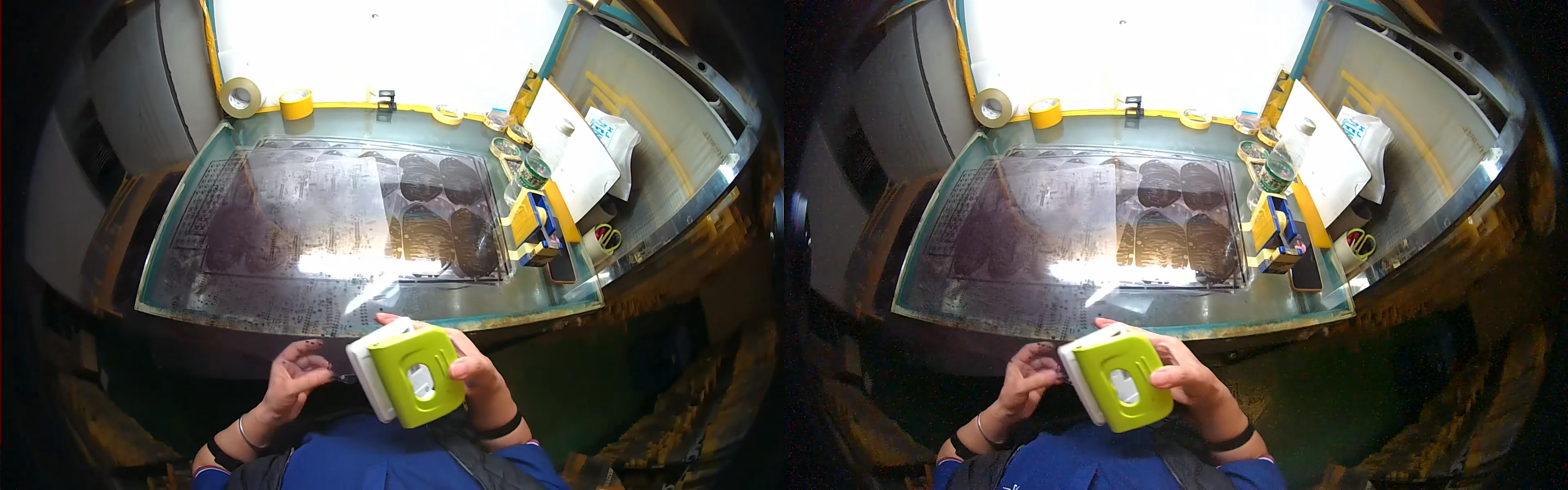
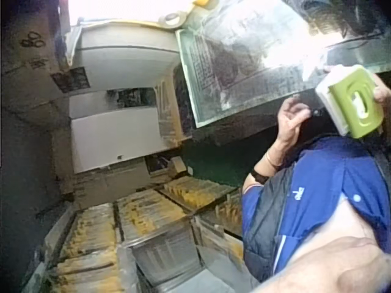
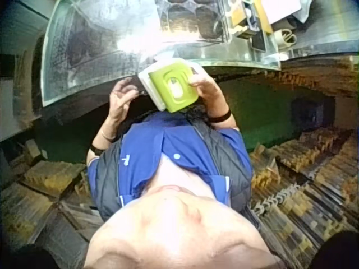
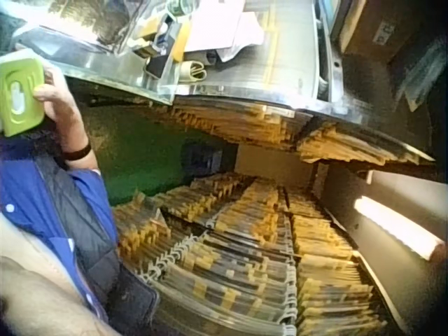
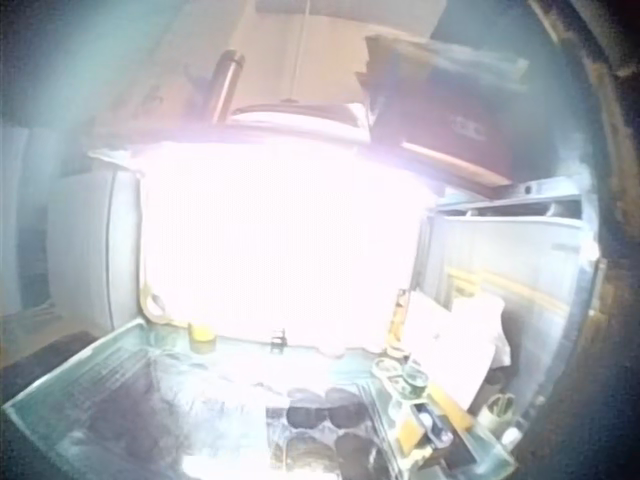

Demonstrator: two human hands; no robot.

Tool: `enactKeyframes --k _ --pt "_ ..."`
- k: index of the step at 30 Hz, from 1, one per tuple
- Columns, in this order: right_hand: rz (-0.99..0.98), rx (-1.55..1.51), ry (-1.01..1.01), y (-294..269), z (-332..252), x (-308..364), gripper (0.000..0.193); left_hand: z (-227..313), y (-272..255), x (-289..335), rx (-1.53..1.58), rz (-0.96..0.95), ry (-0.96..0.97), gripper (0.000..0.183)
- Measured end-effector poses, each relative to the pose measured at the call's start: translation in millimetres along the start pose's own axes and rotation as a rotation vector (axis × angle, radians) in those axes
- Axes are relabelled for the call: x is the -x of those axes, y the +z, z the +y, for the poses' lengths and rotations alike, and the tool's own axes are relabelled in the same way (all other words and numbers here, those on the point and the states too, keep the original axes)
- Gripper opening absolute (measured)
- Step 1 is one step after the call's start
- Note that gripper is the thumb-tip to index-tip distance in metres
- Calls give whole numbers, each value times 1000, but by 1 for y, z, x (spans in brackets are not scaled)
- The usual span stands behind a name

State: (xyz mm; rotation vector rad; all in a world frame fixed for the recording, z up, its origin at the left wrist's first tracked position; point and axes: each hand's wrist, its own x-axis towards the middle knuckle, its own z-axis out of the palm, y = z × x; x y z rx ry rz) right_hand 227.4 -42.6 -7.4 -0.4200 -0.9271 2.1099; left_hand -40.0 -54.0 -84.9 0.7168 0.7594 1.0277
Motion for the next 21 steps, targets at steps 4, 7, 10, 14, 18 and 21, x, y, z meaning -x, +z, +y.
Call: enactKeyframes --k 4,7,10,14,18,21 --pt "73 24 35 -8 7 13 97 1 22 0 256 -269 -256 50" --pt "169 129 -23 -8 17 17 98 1 37 -5 122 -272 -247 42" --pt "160 140 -46 -11 14 25 98 8 48 -9 92 -213 -184 29" --pt "150 67 -41 -17 14 30 96 4 52 -11 14 -104 -141 32" --pt "172 121 -40 -15 18 30 95 -6 50 -13 16 4 -73 38" --pt "126 190 -86 -14 20 29 94 -8 52 -11 74 64 -37 40"
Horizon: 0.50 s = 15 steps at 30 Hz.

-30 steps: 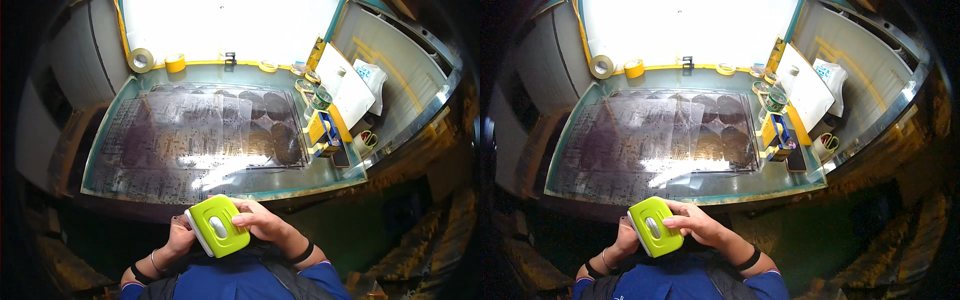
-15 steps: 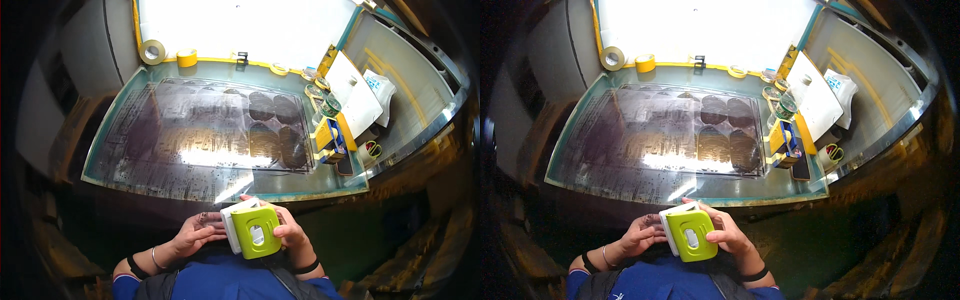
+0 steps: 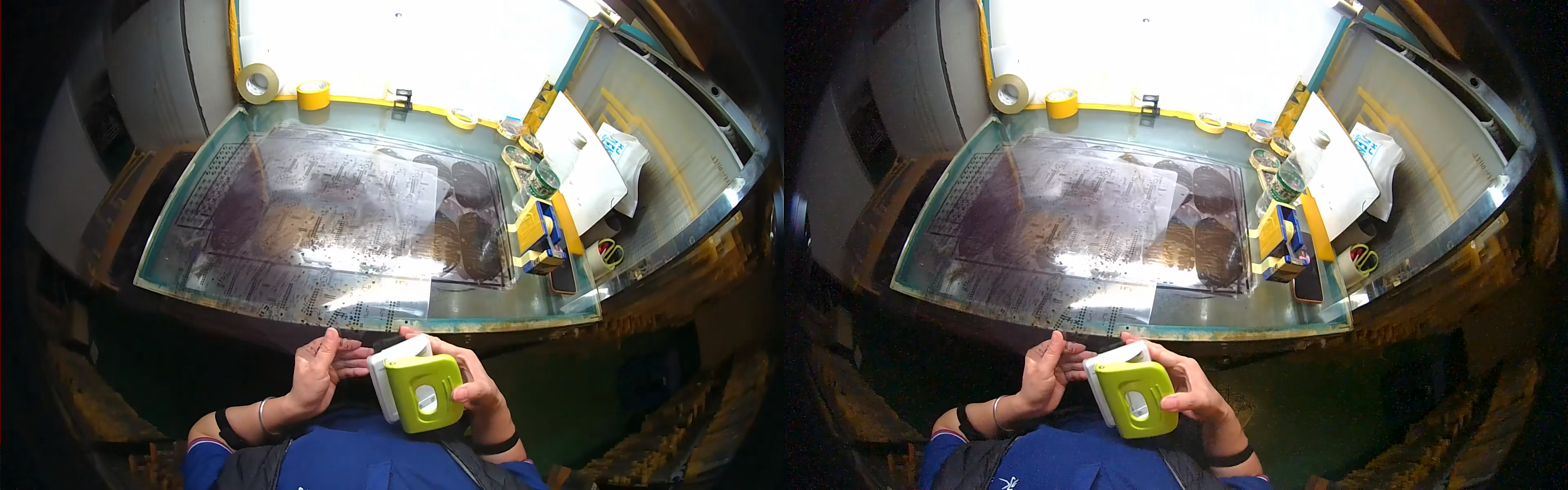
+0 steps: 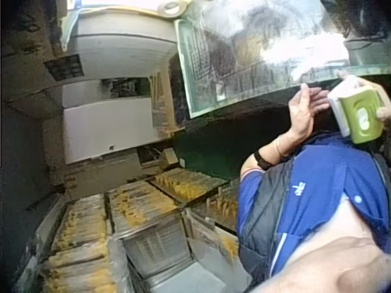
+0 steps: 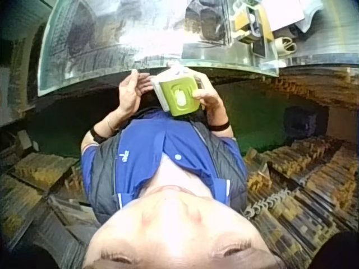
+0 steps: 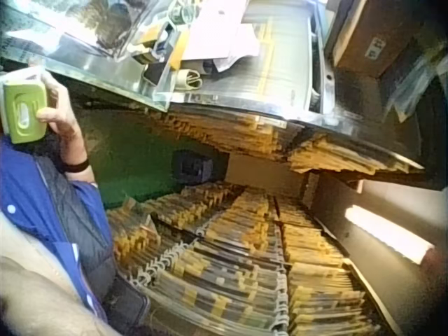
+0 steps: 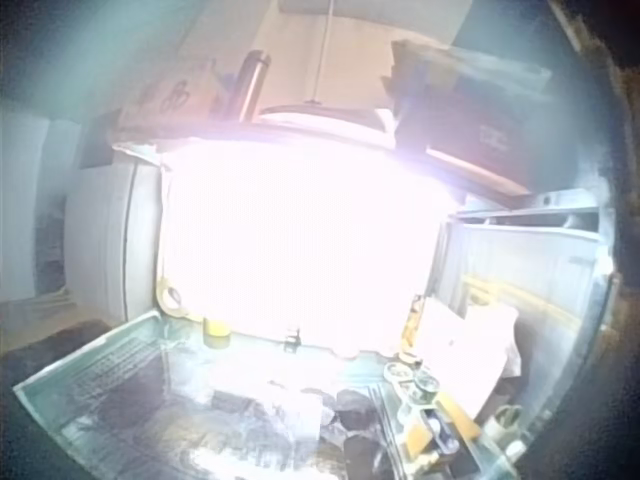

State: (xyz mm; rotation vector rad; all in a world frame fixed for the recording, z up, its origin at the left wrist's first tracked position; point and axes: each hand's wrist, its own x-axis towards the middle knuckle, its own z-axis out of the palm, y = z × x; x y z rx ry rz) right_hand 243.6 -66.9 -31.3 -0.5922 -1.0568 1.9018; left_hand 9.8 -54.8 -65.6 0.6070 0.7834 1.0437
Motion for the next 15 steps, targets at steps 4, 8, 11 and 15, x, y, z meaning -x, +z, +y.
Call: enactKeyframes --k 4,8,11,15 --pt "16 -13 36 2 -2 2 94 -4 8 1 19 9 43 42" --pt "36 -21 33 2 -15 0 92 -7 0 3 -10 -281 17 41" --pt "2 256 -178 1 -36 -8 93 0 -3 4 -239 -285 -43 38" --pt "134 77 -388 16 -39 4 106 4 -10 3 -66 32 19 37"
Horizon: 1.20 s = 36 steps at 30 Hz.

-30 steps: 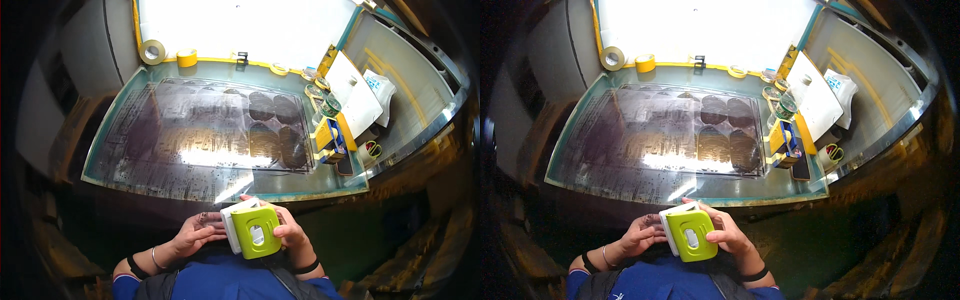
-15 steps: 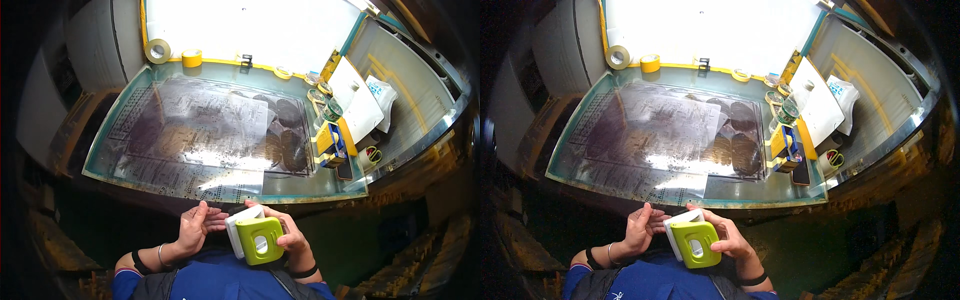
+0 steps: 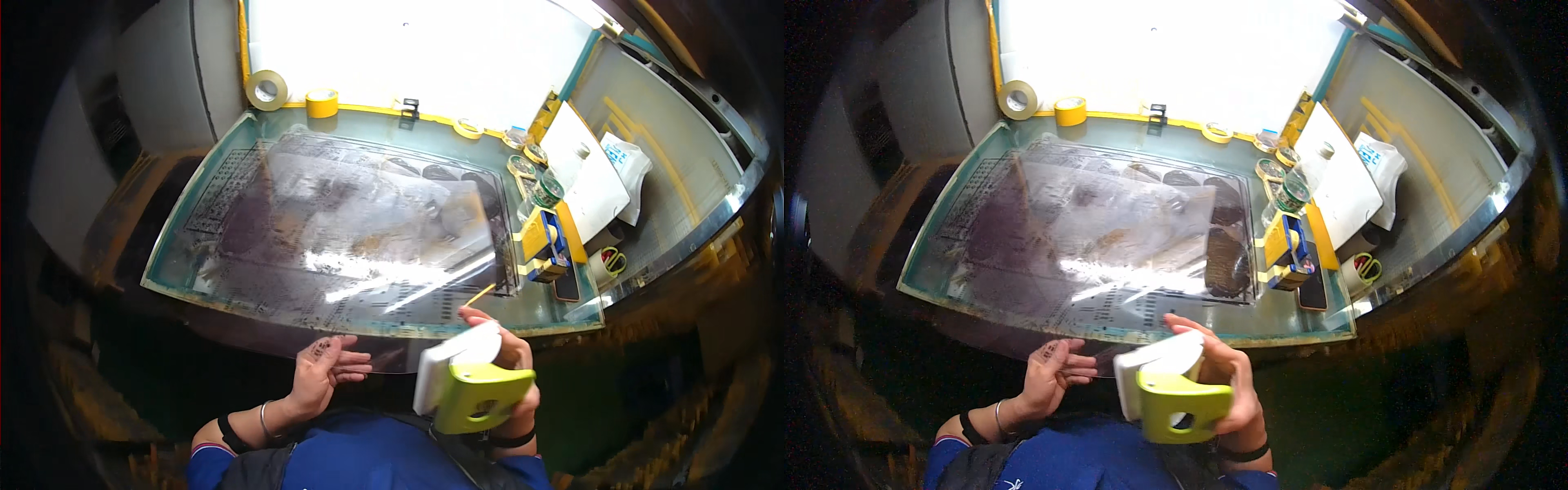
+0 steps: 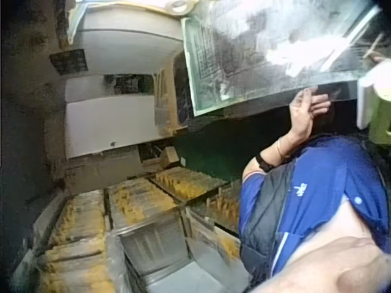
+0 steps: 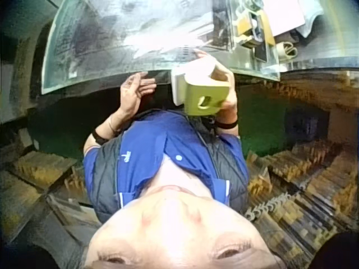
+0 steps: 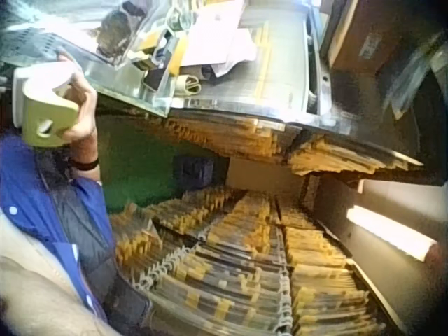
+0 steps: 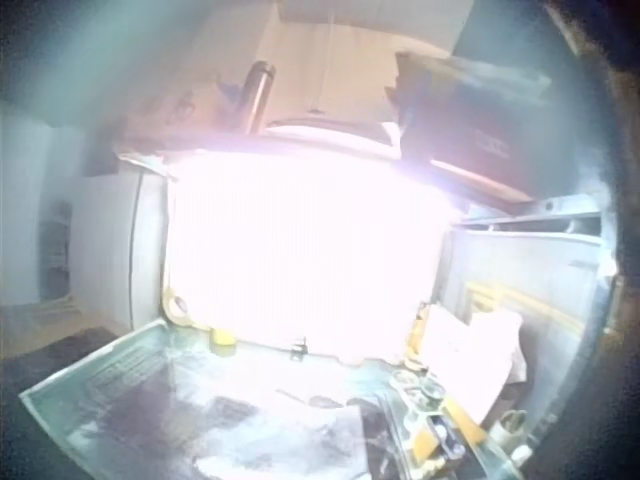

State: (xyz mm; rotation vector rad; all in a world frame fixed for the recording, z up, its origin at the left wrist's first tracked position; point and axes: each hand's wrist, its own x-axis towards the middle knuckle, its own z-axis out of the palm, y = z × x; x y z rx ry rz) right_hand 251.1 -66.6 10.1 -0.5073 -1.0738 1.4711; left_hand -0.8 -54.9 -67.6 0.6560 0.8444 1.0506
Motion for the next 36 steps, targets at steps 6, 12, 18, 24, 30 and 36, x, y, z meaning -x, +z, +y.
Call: enactKeyframes --k 6,12,18,24,30,36 --pt "55 -73 268 -16 24 10 110 4 4 1 -2 -137 -83 37" --pt "-28 -161 457 -13 43 5 101 -3 2 5 -33 -273 -34 39" --pt "-14 -214 452 -12 47 8 98 13 7 -4 128 -186 -196 33" --pt "327 -132 181 -28 33 16 62 37 21 -12 -59 -93 -35 28" --pt "475 -93 -10 -23 32 -6 50 48 26 -11 -51 -127 8 26" --pt "439 -294 19 0 45 -9 45 42 28 -15 -56 -102 30 24"
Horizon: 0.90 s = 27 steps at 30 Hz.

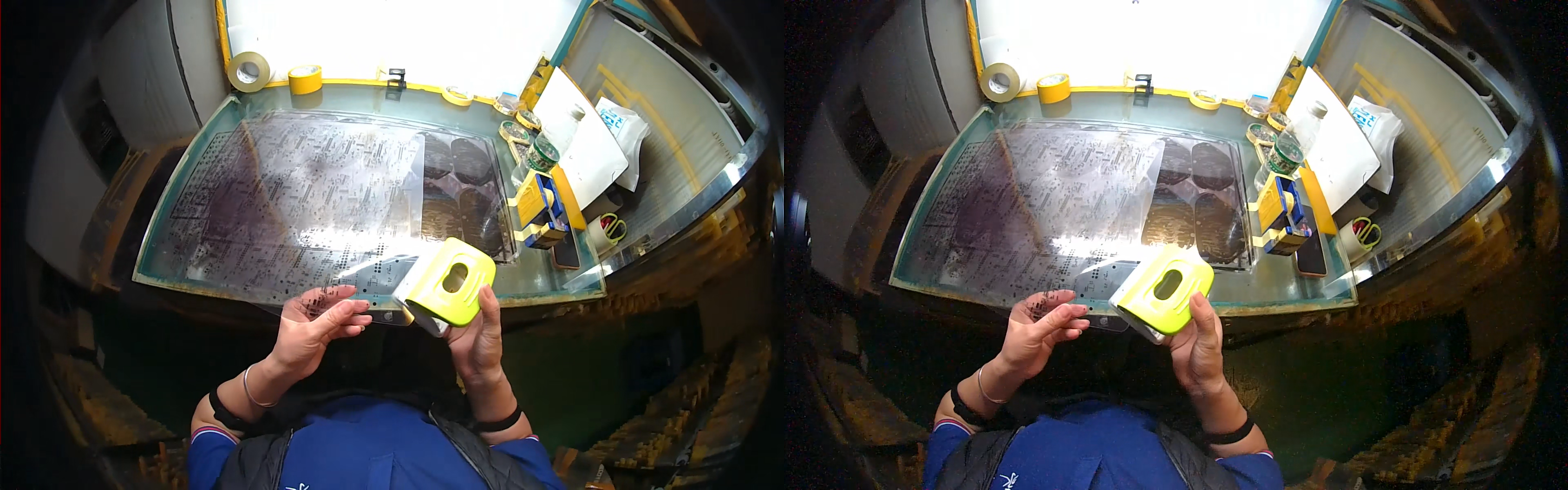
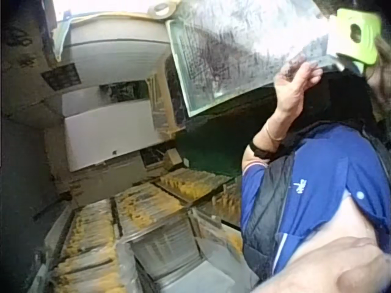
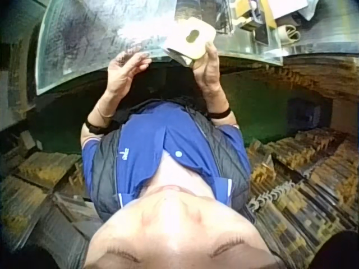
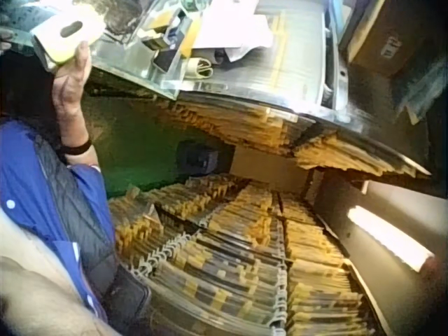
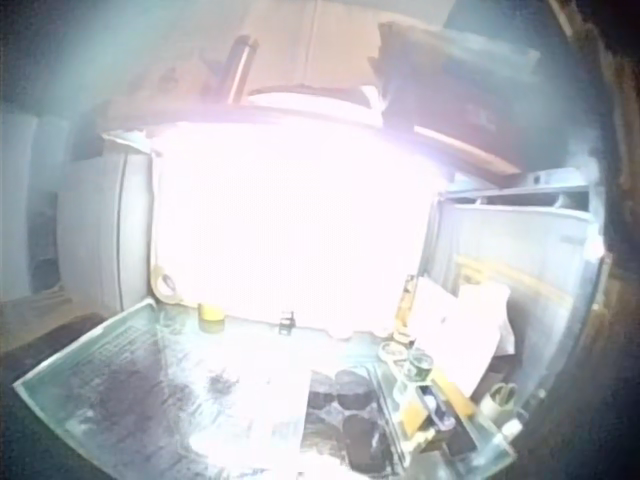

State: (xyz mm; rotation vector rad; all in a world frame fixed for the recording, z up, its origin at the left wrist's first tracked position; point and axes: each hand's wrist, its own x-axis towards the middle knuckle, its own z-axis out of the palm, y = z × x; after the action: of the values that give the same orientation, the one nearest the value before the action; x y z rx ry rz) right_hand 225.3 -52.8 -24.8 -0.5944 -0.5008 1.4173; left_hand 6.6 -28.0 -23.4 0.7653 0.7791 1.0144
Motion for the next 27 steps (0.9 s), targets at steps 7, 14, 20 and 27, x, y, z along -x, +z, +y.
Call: enactKeyframes --k 7,14,20,27 --pt "-7 60 95 3 3 0 59 -1 -1 2 2 5 -1 26" --pt "-3 55 109 -2 6 -1 58 -4 -1 3 -6 -8 15 23" --pt "-45 -13 136 -11 6 -1 49 -5 -3 4 -17 -20 19 24" --pt "21 -9 89 -4 4 3 43 -7 -10 12 -34 -40 -1 22"
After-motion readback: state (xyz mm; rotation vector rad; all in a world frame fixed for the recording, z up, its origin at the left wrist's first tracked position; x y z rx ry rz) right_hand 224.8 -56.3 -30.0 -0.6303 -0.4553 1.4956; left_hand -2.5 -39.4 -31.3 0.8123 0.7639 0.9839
